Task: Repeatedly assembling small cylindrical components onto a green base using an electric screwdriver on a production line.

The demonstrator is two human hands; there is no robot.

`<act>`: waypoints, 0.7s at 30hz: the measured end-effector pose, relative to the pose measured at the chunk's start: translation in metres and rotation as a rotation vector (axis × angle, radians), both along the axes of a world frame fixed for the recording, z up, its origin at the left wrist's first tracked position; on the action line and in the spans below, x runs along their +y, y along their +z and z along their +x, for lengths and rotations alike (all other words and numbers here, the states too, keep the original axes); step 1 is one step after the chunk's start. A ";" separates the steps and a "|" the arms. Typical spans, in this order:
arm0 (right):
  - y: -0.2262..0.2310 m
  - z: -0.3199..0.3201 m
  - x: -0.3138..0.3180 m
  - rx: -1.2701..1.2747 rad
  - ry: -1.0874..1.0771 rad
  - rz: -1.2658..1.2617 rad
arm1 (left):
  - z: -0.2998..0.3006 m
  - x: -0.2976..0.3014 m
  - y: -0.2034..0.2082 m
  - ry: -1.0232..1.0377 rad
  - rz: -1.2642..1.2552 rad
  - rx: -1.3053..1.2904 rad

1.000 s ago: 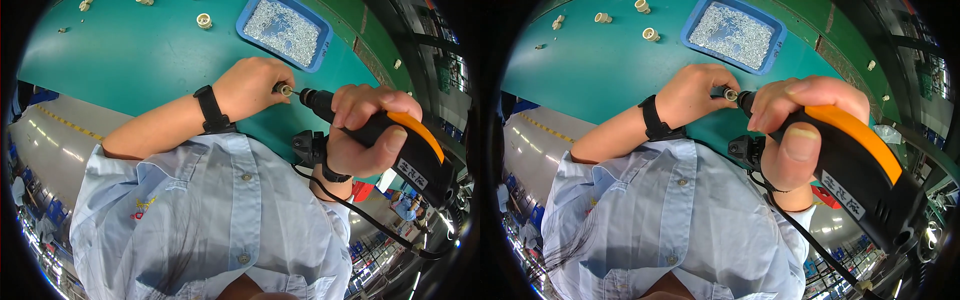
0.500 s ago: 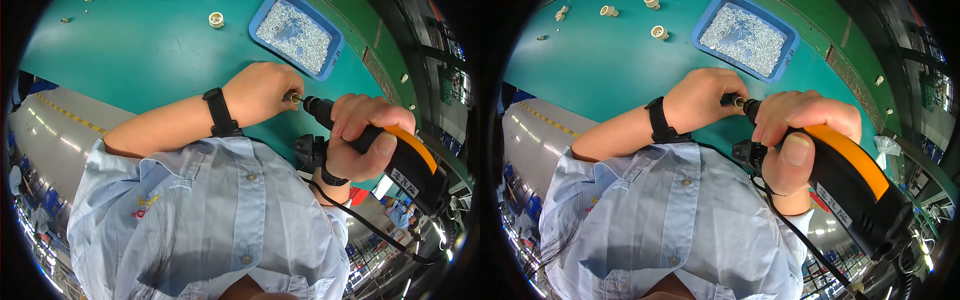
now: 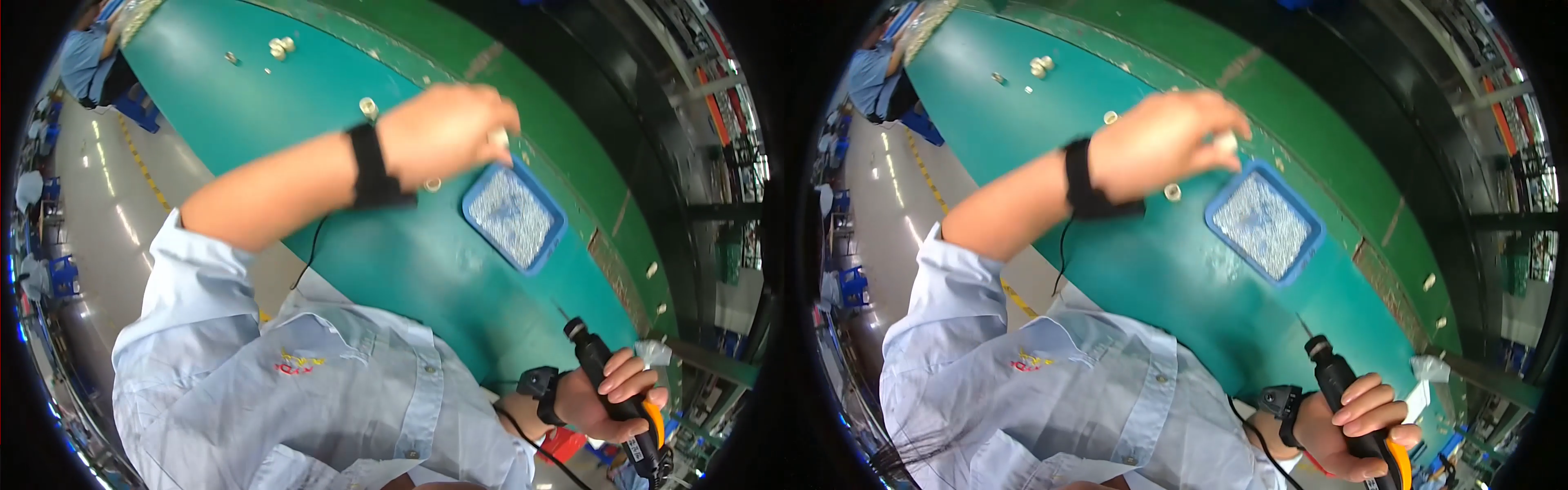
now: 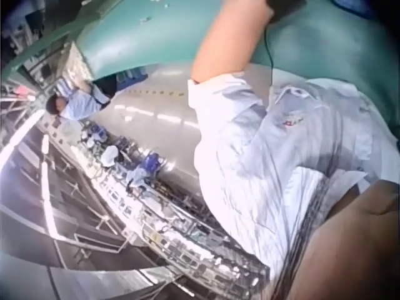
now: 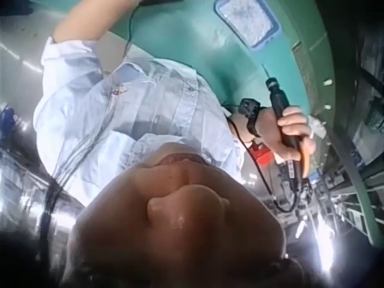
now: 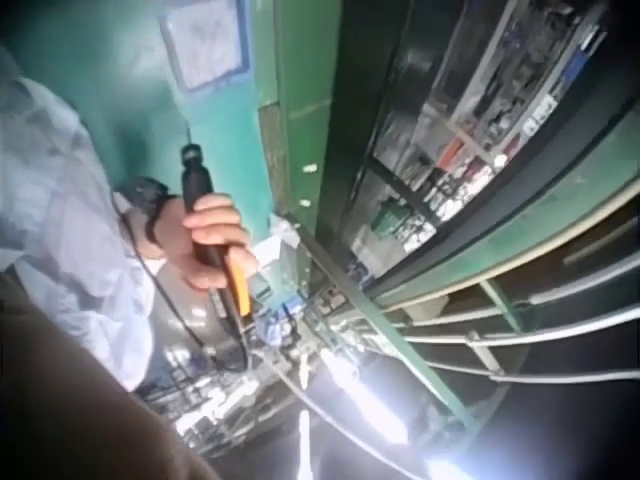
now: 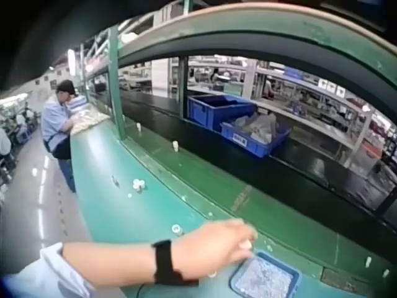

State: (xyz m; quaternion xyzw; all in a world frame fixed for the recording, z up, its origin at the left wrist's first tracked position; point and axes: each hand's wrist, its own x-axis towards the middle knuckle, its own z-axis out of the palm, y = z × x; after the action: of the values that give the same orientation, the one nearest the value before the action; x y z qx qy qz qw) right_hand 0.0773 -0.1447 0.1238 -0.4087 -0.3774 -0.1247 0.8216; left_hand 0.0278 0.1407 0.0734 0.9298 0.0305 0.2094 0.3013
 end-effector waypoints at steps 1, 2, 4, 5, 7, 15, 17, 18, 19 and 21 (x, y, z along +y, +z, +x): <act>-0.007 0.003 0.002 -0.010 0.035 0.032 | 0.012 0.032 0.005 0.085 0.074 0.028; -0.012 0.003 0.001 0.029 0.043 -0.028 | 0.024 0.059 0.007 0.136 0.063 0.140; -0.024 0.005 0.004 0.102 0.065 -0.158 | 0.047 0.107 -0.003 0.246 0.074 0.306; -0.028 0.005 0.006 0.091 0.085 -0.141 | 0.059 0.125 -0.014 0.288 0.094 0.362; -0.036 0.004 0.007 0.084 0.034 -0.207 | 0.079 0.150 -0.040 0.279 0.090 0.354; -0.049 0.009 0.000 0.183 -0.126 -0.260 | 0.080 0.267 -0.047 0.783 0.077 0.184; -0.051 0.013 0.002 0.194 -0.152 -0.260 | 0.070 0.311 -0.064 1.077 0.056 -0.012; -0.051 0.013 0.004 0.196 -0.171 -0.273 | 0.068 0.327 -0.070 1.204 0.034 -0.082; -0.052 0.012 0.004 0.202 -0.211 -0.289 | 0.070 0.337 -0.070 1.184 -0.007 -0.013; -0.053 0.004 0.004 0.214 -0.334 -0.299 | 0.071 0.361 -0.072 1.054 -0.003 0.121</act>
State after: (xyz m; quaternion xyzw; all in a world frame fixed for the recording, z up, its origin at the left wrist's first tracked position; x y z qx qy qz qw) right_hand 0.0809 -0.1409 0.0703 -0.5933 -0.2297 -0.1578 0.7552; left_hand 0.0985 0.5012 0.0011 0.7984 0.5111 0.2785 0.1541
